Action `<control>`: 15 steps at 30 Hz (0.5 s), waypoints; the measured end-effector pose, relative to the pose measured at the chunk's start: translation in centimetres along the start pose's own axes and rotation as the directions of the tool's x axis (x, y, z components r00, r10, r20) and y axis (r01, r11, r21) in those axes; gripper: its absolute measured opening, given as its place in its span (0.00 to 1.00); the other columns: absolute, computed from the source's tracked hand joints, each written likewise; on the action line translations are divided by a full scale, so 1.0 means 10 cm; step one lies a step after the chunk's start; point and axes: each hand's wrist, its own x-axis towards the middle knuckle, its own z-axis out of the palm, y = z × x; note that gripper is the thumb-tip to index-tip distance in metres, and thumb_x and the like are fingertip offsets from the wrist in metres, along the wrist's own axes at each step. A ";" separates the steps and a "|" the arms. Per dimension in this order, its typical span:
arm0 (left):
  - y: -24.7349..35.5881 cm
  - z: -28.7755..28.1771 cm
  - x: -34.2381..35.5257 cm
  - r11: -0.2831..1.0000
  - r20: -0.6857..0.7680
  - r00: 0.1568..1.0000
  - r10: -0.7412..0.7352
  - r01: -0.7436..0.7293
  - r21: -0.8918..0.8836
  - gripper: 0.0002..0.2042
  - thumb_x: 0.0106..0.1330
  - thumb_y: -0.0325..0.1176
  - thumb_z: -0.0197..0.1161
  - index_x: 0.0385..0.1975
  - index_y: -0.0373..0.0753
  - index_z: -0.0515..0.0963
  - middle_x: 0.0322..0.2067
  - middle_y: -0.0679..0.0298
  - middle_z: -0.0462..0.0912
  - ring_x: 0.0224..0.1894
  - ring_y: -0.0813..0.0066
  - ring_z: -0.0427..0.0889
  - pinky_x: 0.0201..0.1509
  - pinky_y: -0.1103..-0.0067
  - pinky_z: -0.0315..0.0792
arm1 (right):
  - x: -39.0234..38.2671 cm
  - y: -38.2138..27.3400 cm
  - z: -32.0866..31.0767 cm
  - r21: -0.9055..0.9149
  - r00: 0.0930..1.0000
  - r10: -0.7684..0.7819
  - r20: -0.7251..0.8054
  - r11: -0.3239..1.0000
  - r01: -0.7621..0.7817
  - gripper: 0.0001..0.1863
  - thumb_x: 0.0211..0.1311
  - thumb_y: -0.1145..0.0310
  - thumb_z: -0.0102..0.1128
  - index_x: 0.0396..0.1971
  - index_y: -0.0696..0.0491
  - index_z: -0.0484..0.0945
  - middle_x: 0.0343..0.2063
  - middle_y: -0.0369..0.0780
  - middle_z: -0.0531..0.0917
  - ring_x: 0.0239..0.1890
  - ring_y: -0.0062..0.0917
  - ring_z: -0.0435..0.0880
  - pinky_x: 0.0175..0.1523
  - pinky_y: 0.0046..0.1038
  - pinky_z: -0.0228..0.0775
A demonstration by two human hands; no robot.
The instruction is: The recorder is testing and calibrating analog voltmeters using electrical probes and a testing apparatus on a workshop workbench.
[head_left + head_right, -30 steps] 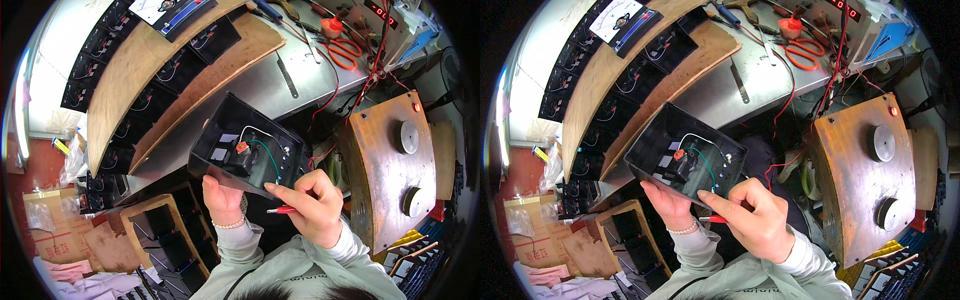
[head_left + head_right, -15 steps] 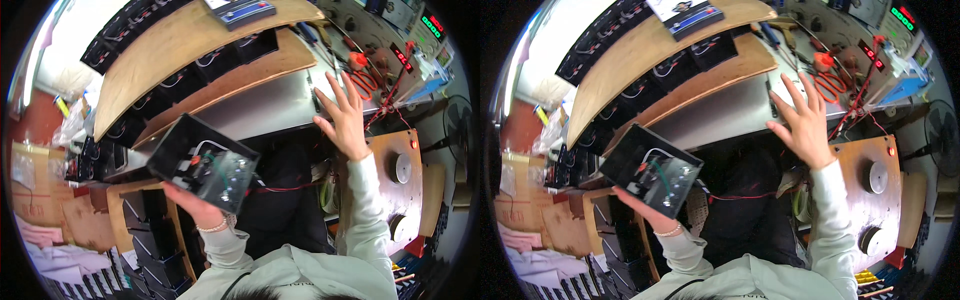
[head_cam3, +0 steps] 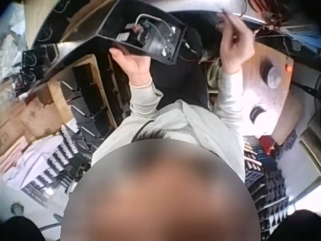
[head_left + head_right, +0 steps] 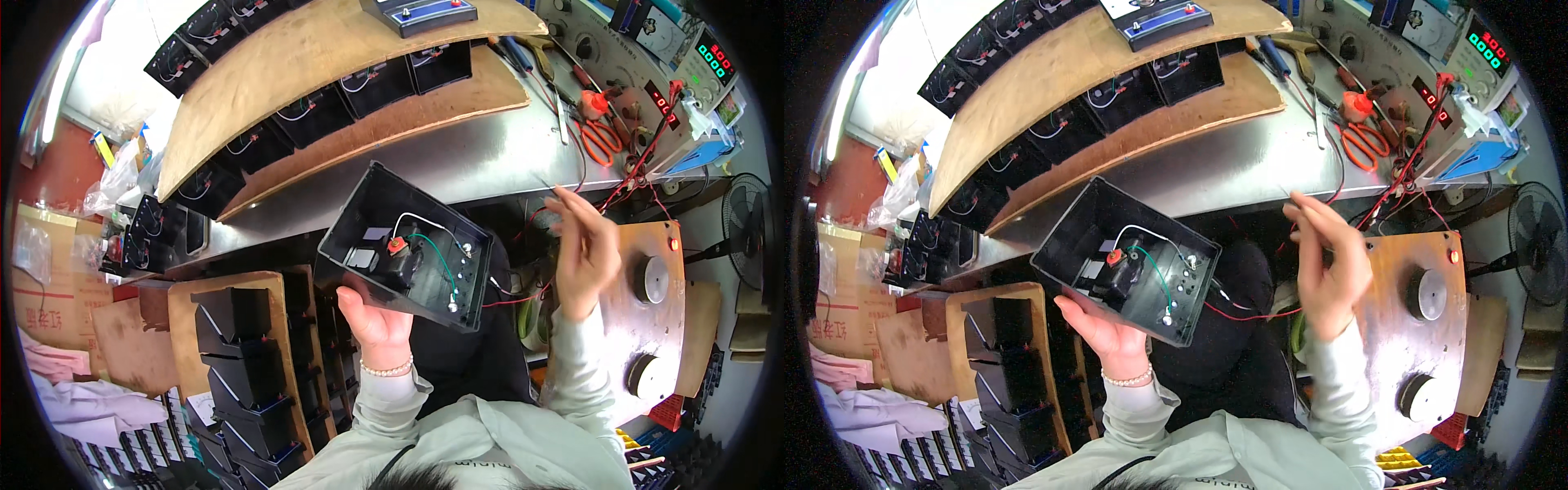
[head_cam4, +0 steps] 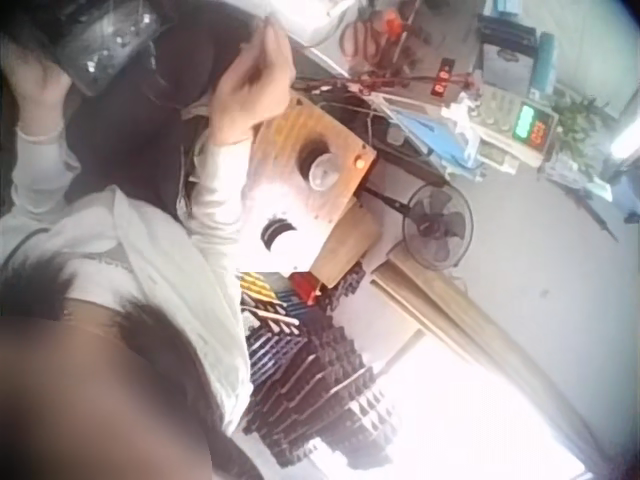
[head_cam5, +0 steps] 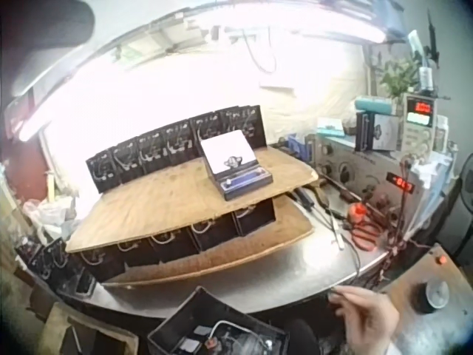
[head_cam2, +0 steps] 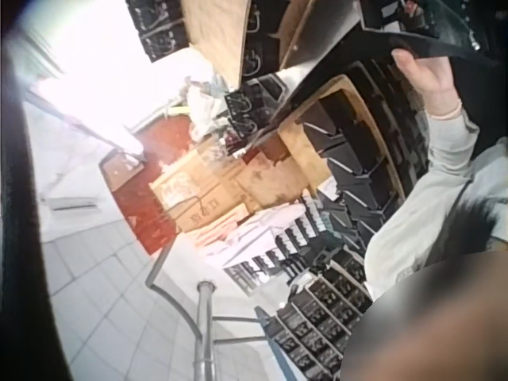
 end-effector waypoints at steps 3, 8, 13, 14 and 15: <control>0.00 0.06 0.00 0.998 -0.035 0.999 0.016 -0.014 0.054 0.33 0.67 0.58 0.62 0.70 0.53 0.65 0.66 0.63 0.71 0.67 0.57 0.70 0.69 0.53 0.66 | -0.13 -0.74 -0.05 0.234 0.957 0.270 -0.107 0.942 -0.239 0.12 0.72 0.81 0.48 0.52 0.58 0.64 0.45 0.59 0.83 0.41 0.39 0.88 0.41 0.29 0.84; -0.04 0.17 -0.01 0.992 0.031 1.000 -0.003 -0.001 0.122 0.32 0.68 0.60 0.58 0.69 0.53 0.66 0.66 0.65 0.71 0.66 0.61 0.70 0.72 0.59 0.62 | -0.19 -1.21 -0.09 0.472 0.994 0.104 0.032 0.875 -0.107 0.24 0.52 0.90 0.67 0.48 0.58 0.71 0.45 0.61 0.83 0.43 0.47 0.88 0.43 0.37 0.85; -0.02 0.19 -0.02 0.994 0.130 0.991 0.017 -0.030 0.103 0.33 0.73 0.63 0.47 0.71 0.51 0.64 0.67 0.66 0.69 0.67 0.64 0.68 0.72 0.64 0.60 | -0.10 -1.20 0.06 0.329 0.995 0.006 0.102 0.943 -0.040 0.26 0.46 0.89 0.72 0.46 0.60 0.71 0.43 0.57 0.85 0.43 0.46 0.89 0.45 0.36 0.85; -0.03 0.20 -0.02 0.996 0.143 0.989 0.033 -0.045 0.081 0.33 0.73 0.63 0.46 0.71 0.51 0.63 0.67 0.66 0.68 0.67 0.65 0.68 0.72 0.65 0.60 | -0.10 -1.18 0.08 0.323 0.996 -0.007 0.091 0.946 -0.023 0.27 0.46 0.88 0.73 0.47 0.59 0.71 0.42 0.55 0.85 0.42 0.45 0.89 0.45 0.35 0.84; -0.03 0.20 -0.02 0.996 0.157 0.986 0.050 -0.060 0.059 0.33 0.73 0.63 0.45 0.71 0.51 0.62 0.68 0.66 0.68 0.67 0.66 0.67 0.72 0.66 0.59 | -0.10 -1.18 0.08 0.322 0.996 -0.005 0.094 0.946 -0.025 0.27 0.46 0.88 0.73 0.47 0.59 0.71 0.42 0.55 0.85 0.42 0.45 0.89 0.45 0.35 0.84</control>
